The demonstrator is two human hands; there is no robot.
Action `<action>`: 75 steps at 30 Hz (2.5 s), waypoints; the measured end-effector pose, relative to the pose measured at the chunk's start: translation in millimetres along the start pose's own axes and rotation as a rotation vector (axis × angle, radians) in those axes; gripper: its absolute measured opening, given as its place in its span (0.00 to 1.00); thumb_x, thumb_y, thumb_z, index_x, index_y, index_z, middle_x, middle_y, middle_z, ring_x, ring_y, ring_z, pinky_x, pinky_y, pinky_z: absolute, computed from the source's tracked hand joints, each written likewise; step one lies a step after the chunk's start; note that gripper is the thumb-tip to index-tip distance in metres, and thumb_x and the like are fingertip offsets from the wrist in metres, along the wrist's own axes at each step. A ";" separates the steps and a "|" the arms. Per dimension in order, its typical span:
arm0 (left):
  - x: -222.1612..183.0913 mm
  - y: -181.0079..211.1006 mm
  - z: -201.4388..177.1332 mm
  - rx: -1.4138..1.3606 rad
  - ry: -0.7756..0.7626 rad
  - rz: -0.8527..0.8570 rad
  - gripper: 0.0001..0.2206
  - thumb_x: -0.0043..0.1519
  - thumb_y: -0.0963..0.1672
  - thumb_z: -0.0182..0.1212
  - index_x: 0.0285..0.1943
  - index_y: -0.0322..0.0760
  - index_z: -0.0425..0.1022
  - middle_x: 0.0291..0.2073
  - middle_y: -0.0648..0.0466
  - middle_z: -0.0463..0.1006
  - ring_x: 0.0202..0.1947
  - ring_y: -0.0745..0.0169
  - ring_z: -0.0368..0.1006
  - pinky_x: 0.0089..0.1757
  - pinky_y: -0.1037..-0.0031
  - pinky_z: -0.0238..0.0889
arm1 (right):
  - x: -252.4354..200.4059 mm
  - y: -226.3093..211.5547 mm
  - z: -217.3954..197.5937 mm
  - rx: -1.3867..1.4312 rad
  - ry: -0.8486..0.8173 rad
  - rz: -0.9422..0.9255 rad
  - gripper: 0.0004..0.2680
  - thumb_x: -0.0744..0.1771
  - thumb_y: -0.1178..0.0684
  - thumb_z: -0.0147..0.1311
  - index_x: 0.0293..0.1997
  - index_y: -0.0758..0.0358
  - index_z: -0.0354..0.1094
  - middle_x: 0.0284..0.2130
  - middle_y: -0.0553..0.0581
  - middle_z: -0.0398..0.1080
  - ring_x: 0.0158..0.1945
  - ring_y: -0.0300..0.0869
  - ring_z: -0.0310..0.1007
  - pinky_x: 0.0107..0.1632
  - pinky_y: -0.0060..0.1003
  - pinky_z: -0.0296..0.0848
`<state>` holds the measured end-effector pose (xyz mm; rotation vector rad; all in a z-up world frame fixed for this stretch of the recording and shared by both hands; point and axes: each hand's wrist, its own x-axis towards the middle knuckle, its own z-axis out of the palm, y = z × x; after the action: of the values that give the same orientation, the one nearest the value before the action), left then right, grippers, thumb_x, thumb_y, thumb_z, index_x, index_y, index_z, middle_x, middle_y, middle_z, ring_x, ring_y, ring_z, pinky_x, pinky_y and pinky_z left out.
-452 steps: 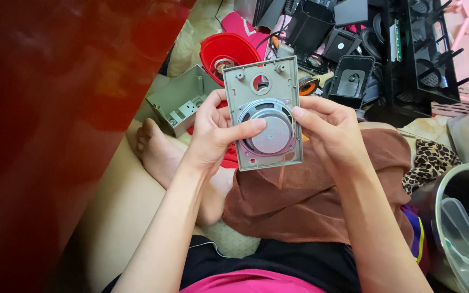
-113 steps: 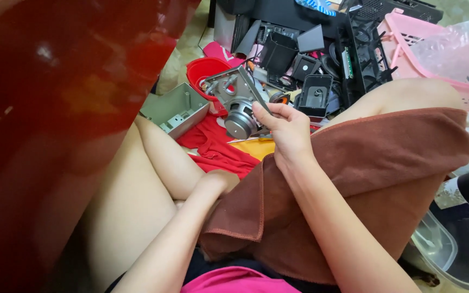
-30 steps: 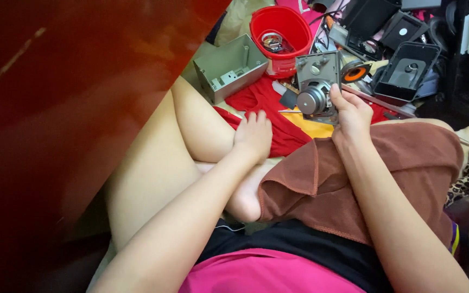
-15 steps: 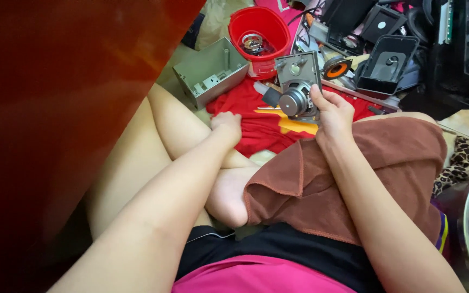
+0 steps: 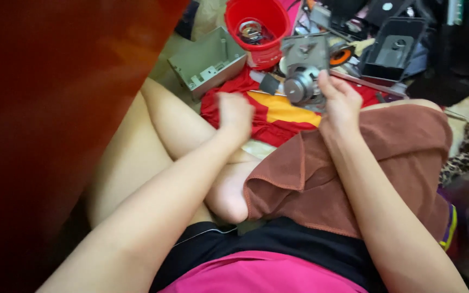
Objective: Disassembling a speaker component by removing screws with a screwdriver and separating the driver from the mounting plate
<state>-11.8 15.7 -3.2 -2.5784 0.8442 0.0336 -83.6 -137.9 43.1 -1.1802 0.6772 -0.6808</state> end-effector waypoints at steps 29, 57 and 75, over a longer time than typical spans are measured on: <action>-20.0 55.6 17.0 -0.911 -0.329 0.378 0.08 0.51 0.42 0.53 0.36 0.40 0.76 0.37 0.44 0.75 0.42 0.45 0.71 0.41 0.60 0.67 | 2.0 -5.8 0.2 0.211 0.030 -0.016 0.09 0.57 0.53 0.64 0.30 0.66 0.69 0.23 0.59 0.72 0.27 0.41 0.75 0.30 0.34 0.77; 7.7 92.4 73.2 -0.798 -0.060 0.397 0.09 0.55 0.43 0.44 0.38 0.41 0.70 0.36 0.48 0.69 0.38 0.44 0.71 0.36 0.59 0.68 | -14.0 -15.5 5.0 0.186 0.031 -0.049 0.09 0.58 0.52 0.63 0.31 0.66 0.69 0.24 0.58 0.72 0.27 0.38 0.73 0.32 0.29 0.75; -11.4 65.6 17.3 -0.659 -0.595 0.368 0.19 0.58 0.41 0.31 0.55 0.37 0.65 0.55 0.44 0.65 0.57 0.47 0.59 0.54 0.52 0.55 | 0.5 -4.2 -10.1 0.125 -0.001 0.009 0.09 0.58 0.51 0.63 0.31 0.63 0.69 0.25 0.57 0.72 0.28 0.37 0.73 0.33 0.29 0.75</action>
<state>-56.6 -18.5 -42.6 -2.6547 1.1758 1.3065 -91.7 -145.2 44.7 -1.0621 0.6300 -0.7044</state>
